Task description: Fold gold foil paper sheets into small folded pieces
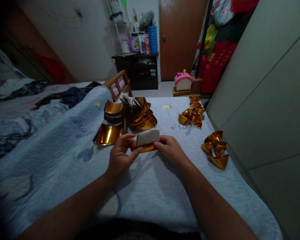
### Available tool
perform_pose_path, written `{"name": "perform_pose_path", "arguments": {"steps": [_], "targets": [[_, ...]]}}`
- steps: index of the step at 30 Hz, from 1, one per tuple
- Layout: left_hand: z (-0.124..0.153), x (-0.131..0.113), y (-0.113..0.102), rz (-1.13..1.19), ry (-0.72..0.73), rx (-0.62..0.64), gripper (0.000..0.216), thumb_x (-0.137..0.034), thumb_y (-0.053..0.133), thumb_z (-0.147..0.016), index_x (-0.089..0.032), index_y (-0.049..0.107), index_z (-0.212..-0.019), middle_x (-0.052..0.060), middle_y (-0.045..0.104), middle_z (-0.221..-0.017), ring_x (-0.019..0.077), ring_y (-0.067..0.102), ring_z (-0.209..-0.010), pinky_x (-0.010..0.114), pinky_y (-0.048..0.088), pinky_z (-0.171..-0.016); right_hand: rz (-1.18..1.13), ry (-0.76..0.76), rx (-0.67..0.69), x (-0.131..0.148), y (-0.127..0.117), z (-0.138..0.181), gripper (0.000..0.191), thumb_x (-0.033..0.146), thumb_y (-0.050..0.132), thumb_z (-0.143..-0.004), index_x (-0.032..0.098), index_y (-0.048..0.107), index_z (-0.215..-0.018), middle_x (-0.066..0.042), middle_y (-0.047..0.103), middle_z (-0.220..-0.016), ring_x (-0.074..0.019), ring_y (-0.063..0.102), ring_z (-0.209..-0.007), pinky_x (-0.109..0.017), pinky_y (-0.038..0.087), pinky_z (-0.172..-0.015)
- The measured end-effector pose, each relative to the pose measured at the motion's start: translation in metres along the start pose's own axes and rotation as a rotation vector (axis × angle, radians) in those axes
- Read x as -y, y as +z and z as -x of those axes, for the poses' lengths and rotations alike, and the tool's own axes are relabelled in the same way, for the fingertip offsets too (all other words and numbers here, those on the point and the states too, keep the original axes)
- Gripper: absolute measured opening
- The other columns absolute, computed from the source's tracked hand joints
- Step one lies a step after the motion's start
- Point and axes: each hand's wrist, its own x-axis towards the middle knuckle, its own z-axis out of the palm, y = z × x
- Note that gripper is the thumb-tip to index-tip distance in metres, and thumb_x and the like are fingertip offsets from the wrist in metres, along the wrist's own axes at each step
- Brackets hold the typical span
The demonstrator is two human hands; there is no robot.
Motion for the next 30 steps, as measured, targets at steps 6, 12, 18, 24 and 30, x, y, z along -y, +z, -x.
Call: {"name": "perform_pose_path", "arguments": {"steps": [6, 12, 18, 24, 30], "targets": [[0.003, 0.001, 0.000, -0.062, 0.052, 0.025, 0.037, -0.021, 0.079, -0.078, -0.025, 0.064, -0.112, -0.003, 0.059, -0.078, 0.0138, 0.055, -0.072, 0.025, 0.044, -0.070, -0.050, 0.007, 0.034, -0.003, 0.001, -0.001, 0.028, 0.040, 0.069, -0.078, 0.016, 0.075, -0.090, -0.006, 0.073, -0.086, -0.0207, 0.063, -0.078, -0.031, 0.044, -0.070], [-0.005, 0.005, -0.001, -0.005, -0.038, 0.072, 0.028, -0.022, 0.072, -0.084, -0.022, 0.061, -0.109, 0.001, 0.062, -0.087, 0.0156, 0.059, -0.080, 0.027, 0.047, -0.075, 0.023, 0.005, -0.031, -0.005, 0.001, -0.002, 0.022, 0.038, 0.068, -0.077, 0.016, 0.071, -0.081, -0.003, 0.067, -0.074, -0.0158, 0.055, -0.064, -0.028, 0.038, -0.060], [-0.013, 0.016, 0.001, 0.017, -0.227, 0.101, 0.045, -0.021, 0.065, -0.084, -0.022, 0.045, -0.125, 0.005, 0.065, -0.101, 0.0180, 0.064, -0.087, 0.031, 0.050, -0.079, 0.294, -0.005, -0.102, -0.008, -0.001, -0.003, 0.017, 0.031, 0.062, -0.080, 0.017, 0.066, -0.071, -0.002, 0.060, -0.066, -0.0147, 0.049, -0.060, -0.027, 0.033, -0.056], [-0.013, 0.024, 0.000, -0.388, -0.121, 0.153, 0.061, -0.011, 0.060, -0.082, -0.020, 0.038, -0.138, 0.007, 0.060, -0.112, 0.0208, 0.063, -0.099, 0.037, 0.052, -0.089, 0.597, -0.008, -0.178, -0.003, 0.006, -0.001, 0.008, 0.019, 0.060, -0.079, 0.018, 0.058, -0.071, 0.001, 0.058, -0.067, -0.0139, 0.050, -0.062, -0.026, 0.032, -0.059], [-0.011, 0.026, 0.002, -0.678, 0.021, 0.227, 0.047, -0.009, 0.061, -0.084, -0.019, 0.052, -0.129, 0.011, 0.051, -0.124, 0.0256, 0.058, -0.114, 0.042, 0.051, -0.099, 0.681, 0.020, -0.215, -0.002, 0.012, 0.000, 0.011, 0.013, 0.060, -0.078, 0.020, 0.055, -0.085, 0.002, 0.058, -0.071, -0.0147, 0.053, -0.066, -0.025, 0.033, -0.061]]}}
